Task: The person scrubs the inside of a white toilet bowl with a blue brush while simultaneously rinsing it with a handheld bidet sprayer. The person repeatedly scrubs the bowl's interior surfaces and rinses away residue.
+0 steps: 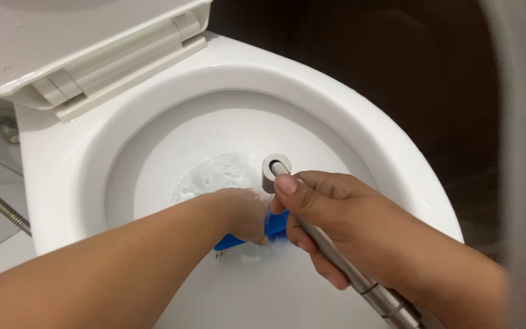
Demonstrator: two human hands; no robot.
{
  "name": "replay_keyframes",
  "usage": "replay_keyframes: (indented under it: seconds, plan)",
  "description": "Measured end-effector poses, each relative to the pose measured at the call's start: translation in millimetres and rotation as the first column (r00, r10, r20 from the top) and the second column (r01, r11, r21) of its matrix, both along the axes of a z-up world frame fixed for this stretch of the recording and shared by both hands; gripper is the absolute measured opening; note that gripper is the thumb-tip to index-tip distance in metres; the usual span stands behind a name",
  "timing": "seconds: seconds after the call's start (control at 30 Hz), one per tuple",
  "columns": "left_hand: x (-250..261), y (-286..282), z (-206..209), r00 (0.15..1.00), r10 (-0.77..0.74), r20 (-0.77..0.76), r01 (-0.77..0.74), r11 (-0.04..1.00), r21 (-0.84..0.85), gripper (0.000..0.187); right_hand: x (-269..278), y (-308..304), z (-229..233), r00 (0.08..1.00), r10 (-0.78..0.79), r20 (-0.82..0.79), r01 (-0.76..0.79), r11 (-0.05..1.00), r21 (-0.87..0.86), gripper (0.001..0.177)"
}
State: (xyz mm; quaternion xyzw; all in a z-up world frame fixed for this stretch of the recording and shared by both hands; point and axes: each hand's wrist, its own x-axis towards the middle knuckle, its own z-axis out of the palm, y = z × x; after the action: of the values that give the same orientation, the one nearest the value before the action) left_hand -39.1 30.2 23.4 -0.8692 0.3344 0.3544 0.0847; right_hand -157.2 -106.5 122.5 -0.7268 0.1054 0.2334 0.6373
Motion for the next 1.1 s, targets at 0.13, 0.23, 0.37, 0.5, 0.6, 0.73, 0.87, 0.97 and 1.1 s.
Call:
replay_keyframes:
  seconds: [0.13, 0.23, 0.37, 0.5, 0.6, 0.73, 0.87, 0.97, 1.1]
  plan:
    - [3, 1, 3, 0.999, -0.025, -0.022, 0.025, 1.000, -0.001, 0.052, 0, 2, 3, 0.991, -0.067, -0.116, 0.070, 0.997, 0.025, 0.061]
    - [5, -4, 12, 0.996, 0.051, -0.073, -0.055, 0.997, -0.047, 0.056, -2, -2, 5, 0.999, 0.030, -0.011, -0.028, 0.986, 0.163, 0.063]
    - [7, -4, 29, 0.938, 0.281, -0.204, -0.308, 0.945, -0.109, 0.060, -2, -3, 10, 1.000, 0.009, 0.012, -0.010, 0.995, 0.097, 0.067]
    - [8, -5, 36, 0.856, 0.413, -0.310, -0.472, 0.870, -0.142, 0.069, 2, -3, 13, 0.995, -0.095, -0.002, 0.095, 0.994, -0.055, 0.068]
    - [9, -9, 34, 0.859, 0.415, -0.299, -0.483, 0.851, -0.207, 0.075, 3, -6, 14, 0.996, -0.065, 0.060, 0.065, 0.998, 0.007, 0.064]
    - [11, -8, 31, 0.898, 0.401, -0.179, -0.437, 0.857, -0.275, 0.088, 8, -7, 14, 0.976, -0.204, -0.074, 0.188, 0.966, -0.180, 0.070]
    - [12, -10, 31, 0.928, 0.347, -0.137, -0.373, 0.869, -0.325, 0.085, 13, -9, 13, 0.953, -0.290, -0.088, 0.256, 0.924, -0.284, 0.071]
    - [12, -11, 32, 0.942, 0.316, -0.110, -0.335, 0.878, -0.342, 0.088, 12, -12, 12, 0.961, -0.266, -0.074, 0.242, 0.940, -0.239, 0.074]
    - [13, -10, 34, 0.939, 0.330, -0.095, -0.341, 0.859, -0.382, 0.091, 11, -13, 10, 0.971, -0.236, -0.037, 0.233, 0.970, -0.066, 0.076]
